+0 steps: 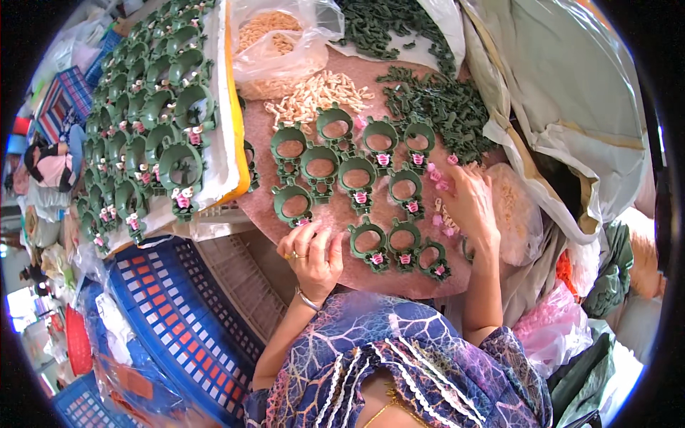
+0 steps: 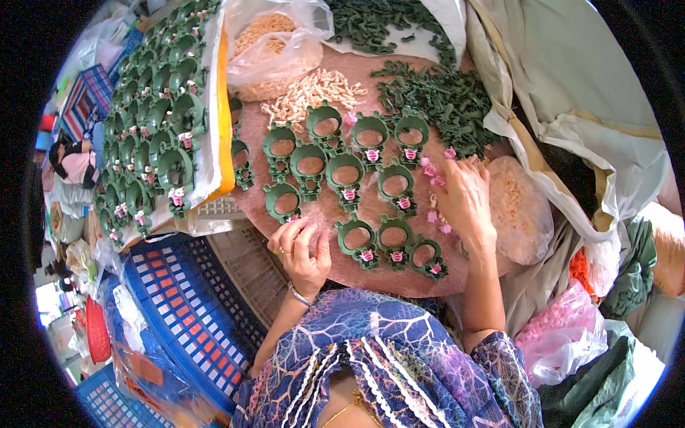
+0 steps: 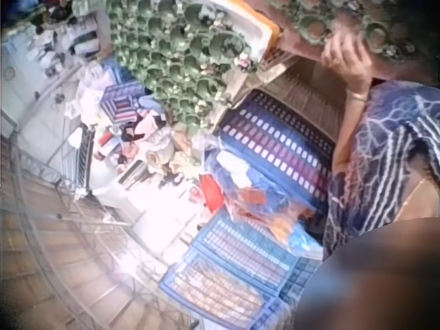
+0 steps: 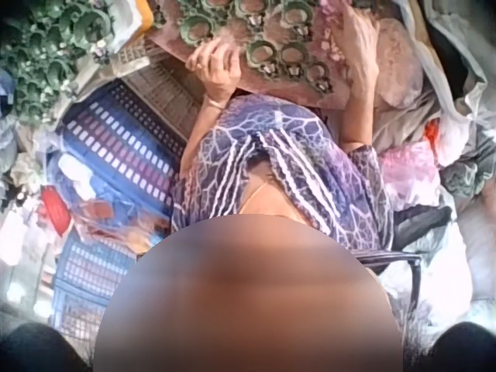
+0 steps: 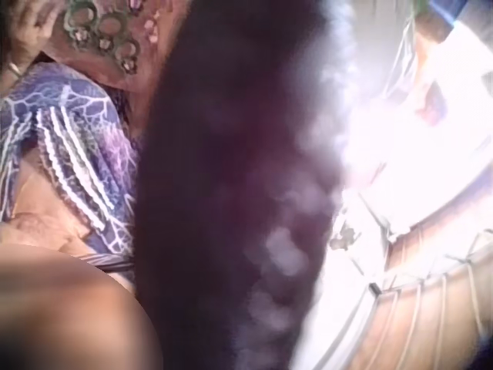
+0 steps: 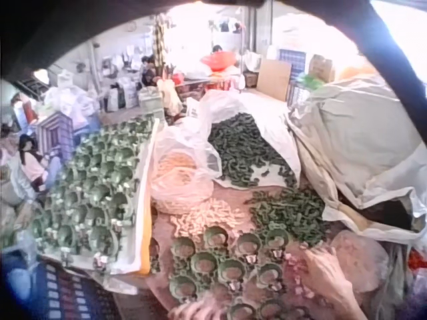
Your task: Assembling decorative items by attaching small artificial flowers and leaves to green plastic circular bases.
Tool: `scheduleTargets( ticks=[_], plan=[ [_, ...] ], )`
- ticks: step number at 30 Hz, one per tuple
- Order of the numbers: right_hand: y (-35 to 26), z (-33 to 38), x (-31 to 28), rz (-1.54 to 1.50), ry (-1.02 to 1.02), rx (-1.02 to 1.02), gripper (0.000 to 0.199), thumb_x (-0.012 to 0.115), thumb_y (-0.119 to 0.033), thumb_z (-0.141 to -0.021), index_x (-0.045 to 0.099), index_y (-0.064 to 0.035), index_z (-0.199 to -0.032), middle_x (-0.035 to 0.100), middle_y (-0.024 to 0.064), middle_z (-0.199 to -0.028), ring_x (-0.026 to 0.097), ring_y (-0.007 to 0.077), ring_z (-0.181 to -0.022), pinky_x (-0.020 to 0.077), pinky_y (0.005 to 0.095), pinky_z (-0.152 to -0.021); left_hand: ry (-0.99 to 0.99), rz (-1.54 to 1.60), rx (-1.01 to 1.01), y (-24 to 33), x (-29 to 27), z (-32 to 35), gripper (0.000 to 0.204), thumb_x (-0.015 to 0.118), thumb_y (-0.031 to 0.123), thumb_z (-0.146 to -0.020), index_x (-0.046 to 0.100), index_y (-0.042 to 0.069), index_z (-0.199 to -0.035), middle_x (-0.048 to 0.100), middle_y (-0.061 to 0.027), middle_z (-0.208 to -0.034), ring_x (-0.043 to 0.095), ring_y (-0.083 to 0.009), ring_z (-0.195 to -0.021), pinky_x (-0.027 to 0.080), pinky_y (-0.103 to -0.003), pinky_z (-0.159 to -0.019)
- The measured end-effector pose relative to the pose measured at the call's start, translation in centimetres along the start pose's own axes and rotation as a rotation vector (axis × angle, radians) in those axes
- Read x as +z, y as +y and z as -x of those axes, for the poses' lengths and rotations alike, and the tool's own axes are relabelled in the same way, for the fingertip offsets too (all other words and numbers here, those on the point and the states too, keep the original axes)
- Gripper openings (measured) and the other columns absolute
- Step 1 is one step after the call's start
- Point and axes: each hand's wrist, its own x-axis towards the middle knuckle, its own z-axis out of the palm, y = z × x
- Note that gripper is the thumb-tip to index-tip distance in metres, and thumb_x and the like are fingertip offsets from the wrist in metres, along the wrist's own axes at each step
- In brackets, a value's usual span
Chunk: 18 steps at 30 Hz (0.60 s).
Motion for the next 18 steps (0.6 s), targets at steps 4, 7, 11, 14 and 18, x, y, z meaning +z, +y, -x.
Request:
scheduleTargets(
  ticks=[4, 7, 11, 14, 18],
  plan=[
    [-1.6, -1.3, -1.6, -0.307, -0.013, 0.02, 0.03, 0.074, -0.01, -0.081, 0.066, -0.005, -0.11, 0.062, 0.014, -0.1, 0.062, 0.033, -0.097, 0.0496, 0.0428, -0.087, 0.006, 0.012, 0.003, 0.1, 0.1, -0.1, 0.028, 0.081, 0.02, -0.081, 0.065, 0.011, -0.103, 0.064, -0.0048, -0.113, 0.059, -0.026, -0.105, 0.039, -0.043, -0.093],
    [-4.7, -3.9, -1.9, -0.672, -0.008, -0.1, 0.015, 0.068, 0.0, -0.085, 0.069, -0.0007, -0.101, 0.06, 0.0134, -0.097, 0.065, 0.0298, -0.091, 0.0535, 0.0372, -0.079, -0.011, 0.012, -0.001, 0.3, -0.1, -0.4, 0.03, 0.08, 0.015, -0.08, 0.063, 0.011, -0.104, 0.062, -0.0055, -0.114, 0.058, -0.0289, -0.107, 0.04, -0.044, -0.094],
    [-7.3, -8.3, 0.7, -0.505, -0.052, -0.598, 0.02, 0.062, 0.001, -0.079, 0.069, 0.0006, -0.098, 0.063, 0.0144, -0.1, 0.063, 0.0349, -0.095, 0.0516, 0.0408, -0.084, -0.008, 0.029, -0.011, 0.2, -0.2, -0.3, 0.029, 0.08, 0.013, -0.079, 0.063, 0.011, -0.103, 0.062, -0.0061, -0.113, 0.058, -0.0292, -0.106, 0.04, -0.044, -0.094],
    [-8.5, -10.8, 1.9, -0.332, -0.087, -0.83, 0.028, 0.059, 0.005, -0.075, 0.067, -0.0004, -0.102, 0.063, 0.0107, -0.106, 0.06, 0.0314, -0.104, 0.0471, 0.0395, -0.092, -0.007, 0.034, -0.02, 0.1, -0.1, -0.2, 0.03, 0.08, 0.013, -0.077, 0.063, 0.011, -0.102, 0.062, -0.0062, -0.112, 0.058, -0.029, -0.106, 0.04, -0.043, -0.094],
    [-9.4, -12.2, 2.1, -0.207, -0.118, -0.946, 0.038, 0.059, 0.006, -0.072, 0.063, -0.0007, -0.11, 0.061, 0.0097, -0.114, 0.057, 0.0295, -0.109, 0.046, 0.0391, -0.094, 0.0, 0.043, -0.019, 0.3, -0.2, -0.4, 0.031, 0.081, 0.013, -0.076, 0.063, 0.011, -0.101, 0.062, -0.0062, -0.11, 0.058, -0.0289, -0.105, 0.04, -0.043, -0.093]
  ],
)
